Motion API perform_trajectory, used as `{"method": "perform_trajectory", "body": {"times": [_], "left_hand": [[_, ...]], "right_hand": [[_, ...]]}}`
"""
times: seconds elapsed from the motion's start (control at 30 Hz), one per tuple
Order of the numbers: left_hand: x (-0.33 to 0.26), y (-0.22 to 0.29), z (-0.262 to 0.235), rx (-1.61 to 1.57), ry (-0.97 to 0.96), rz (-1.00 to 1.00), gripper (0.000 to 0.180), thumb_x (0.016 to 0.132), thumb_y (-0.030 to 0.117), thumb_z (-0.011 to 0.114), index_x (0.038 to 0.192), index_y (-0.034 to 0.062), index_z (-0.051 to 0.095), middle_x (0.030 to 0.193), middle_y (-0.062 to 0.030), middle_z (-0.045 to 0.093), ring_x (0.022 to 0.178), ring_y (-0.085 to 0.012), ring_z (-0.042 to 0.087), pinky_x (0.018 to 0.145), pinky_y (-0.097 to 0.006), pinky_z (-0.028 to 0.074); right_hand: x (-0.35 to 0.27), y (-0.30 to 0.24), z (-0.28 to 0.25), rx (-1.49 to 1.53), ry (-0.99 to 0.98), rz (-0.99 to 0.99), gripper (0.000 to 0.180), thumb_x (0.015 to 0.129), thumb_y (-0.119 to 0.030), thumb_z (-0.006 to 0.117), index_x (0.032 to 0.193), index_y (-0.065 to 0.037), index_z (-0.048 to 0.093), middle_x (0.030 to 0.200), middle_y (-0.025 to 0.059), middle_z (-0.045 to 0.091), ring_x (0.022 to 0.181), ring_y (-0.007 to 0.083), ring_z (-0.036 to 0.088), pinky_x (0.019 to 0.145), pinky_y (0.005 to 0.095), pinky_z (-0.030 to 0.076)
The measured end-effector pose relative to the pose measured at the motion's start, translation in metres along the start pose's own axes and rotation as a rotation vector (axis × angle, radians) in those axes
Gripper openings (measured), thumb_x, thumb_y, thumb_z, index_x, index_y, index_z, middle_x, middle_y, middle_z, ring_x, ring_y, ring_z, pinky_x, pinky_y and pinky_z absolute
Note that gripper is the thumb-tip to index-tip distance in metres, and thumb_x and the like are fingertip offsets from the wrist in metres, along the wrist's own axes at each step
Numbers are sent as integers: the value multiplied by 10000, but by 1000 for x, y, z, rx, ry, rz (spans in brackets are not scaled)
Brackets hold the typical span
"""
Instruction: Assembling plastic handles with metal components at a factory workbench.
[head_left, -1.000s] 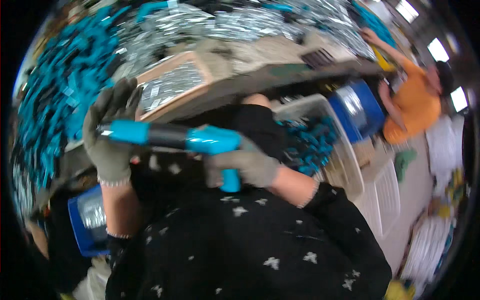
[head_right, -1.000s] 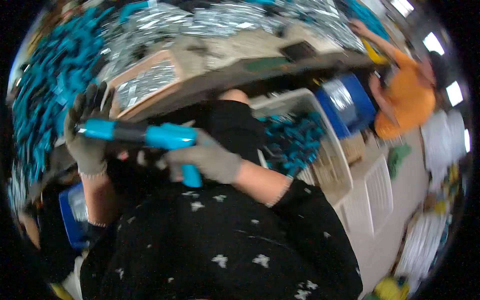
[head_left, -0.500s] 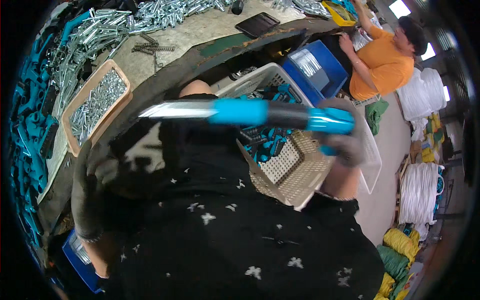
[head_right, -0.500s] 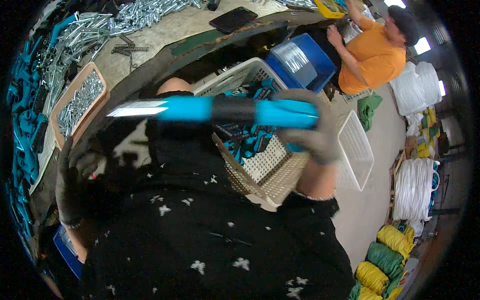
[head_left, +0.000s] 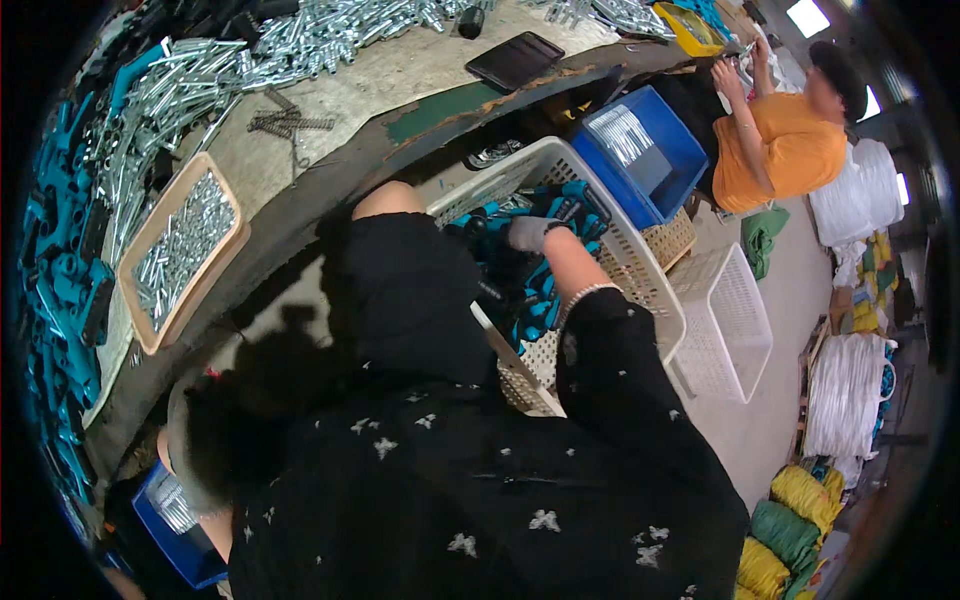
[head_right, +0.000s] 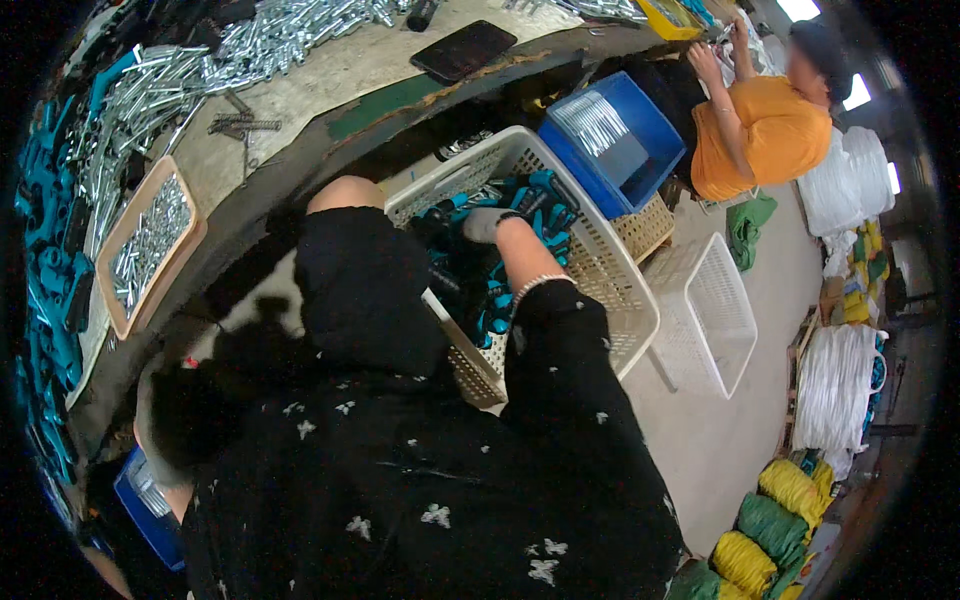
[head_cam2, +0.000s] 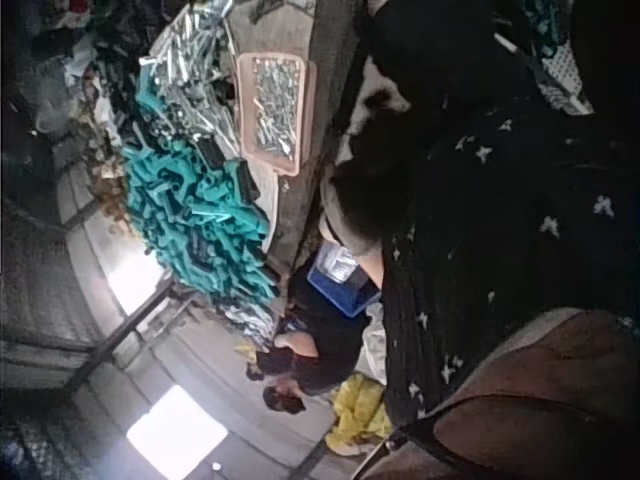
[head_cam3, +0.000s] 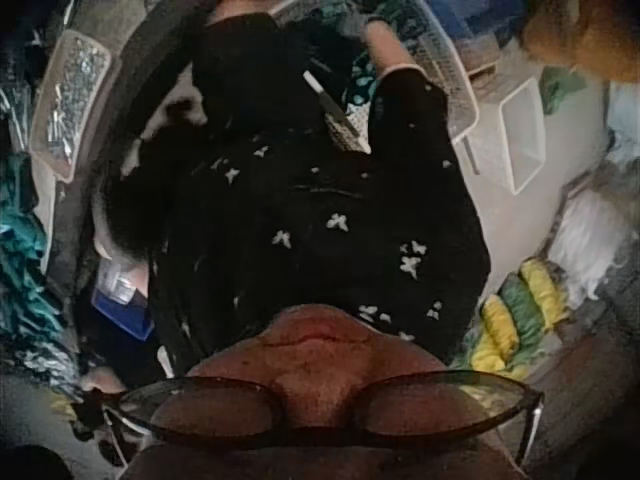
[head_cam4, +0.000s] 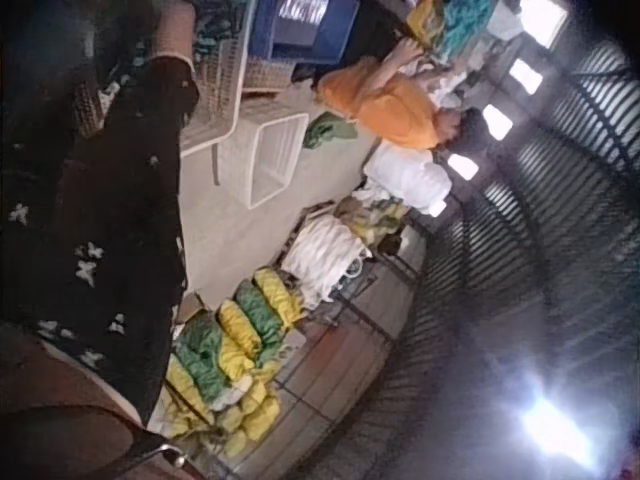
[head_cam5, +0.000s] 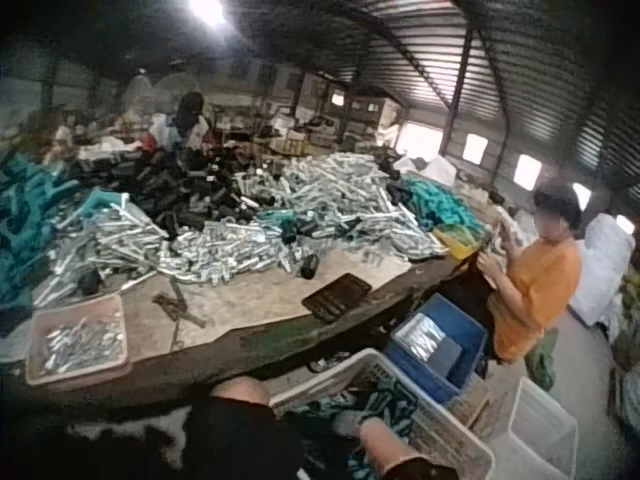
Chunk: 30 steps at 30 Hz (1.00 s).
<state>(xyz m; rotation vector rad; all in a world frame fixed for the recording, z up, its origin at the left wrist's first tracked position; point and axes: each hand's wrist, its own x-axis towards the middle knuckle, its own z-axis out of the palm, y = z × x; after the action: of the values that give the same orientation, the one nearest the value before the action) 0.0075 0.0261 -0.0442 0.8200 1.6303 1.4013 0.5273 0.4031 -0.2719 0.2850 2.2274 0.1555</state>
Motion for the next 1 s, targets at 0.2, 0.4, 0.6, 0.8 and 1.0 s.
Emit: {"method": "perform_trajectory", "body": {"times": [0.2,0.4,0.6,0.8,1.0], "left_hand": [[-13,13,11,-269,224,-149,364,1005,227,551,1244,-35,634,1187,-130,681,1062,-244,648,978,-355,486],[-8,17,28,-29,270,-146,343,992,237,580,1182,-32,676,1147,-132,698,1046,-236,651,954,-342,495],[-11,16,38,-167,388,-212,307,979,213,601,1161,-20,684,1135,-125,700,1021,-227,653,913,-334,511],[-22,0,0,83,407,-124,281,984,208,592,1135,-11,682,1091,-100,701,992,-198,644,876,-329,514],[5,-5,2,173,307,-228,290,980,201,590,1147,-15,688,1085,-113,713,975,-205,657,866,-319,516]], "right_hand": [[94,14,-63,1225,491,844,445,966,-300,484,1295,-29,612,1386,202,569,1250,368,573,1020,439,469],[157,-9,-30,1435,381,929,515,993,-323,421,1419,-53,528,1483,204,482,1319,358,523,1087,447,417],[163,-14,-51,1689,251,949,500,992,-326,453,1403,-58,549,1460,209,506,1312,352,534,1082,463,426],[49,11,-102,1240,610,702,516,798,-296,733,1249,-55,659,1253,212,656,1169,370,619,993,416,501],[-74,20,-59,1452,510,313,452,795,-266,735,1198,-62,702,1167,171,701,1087,324,652,978,364,477]]}}
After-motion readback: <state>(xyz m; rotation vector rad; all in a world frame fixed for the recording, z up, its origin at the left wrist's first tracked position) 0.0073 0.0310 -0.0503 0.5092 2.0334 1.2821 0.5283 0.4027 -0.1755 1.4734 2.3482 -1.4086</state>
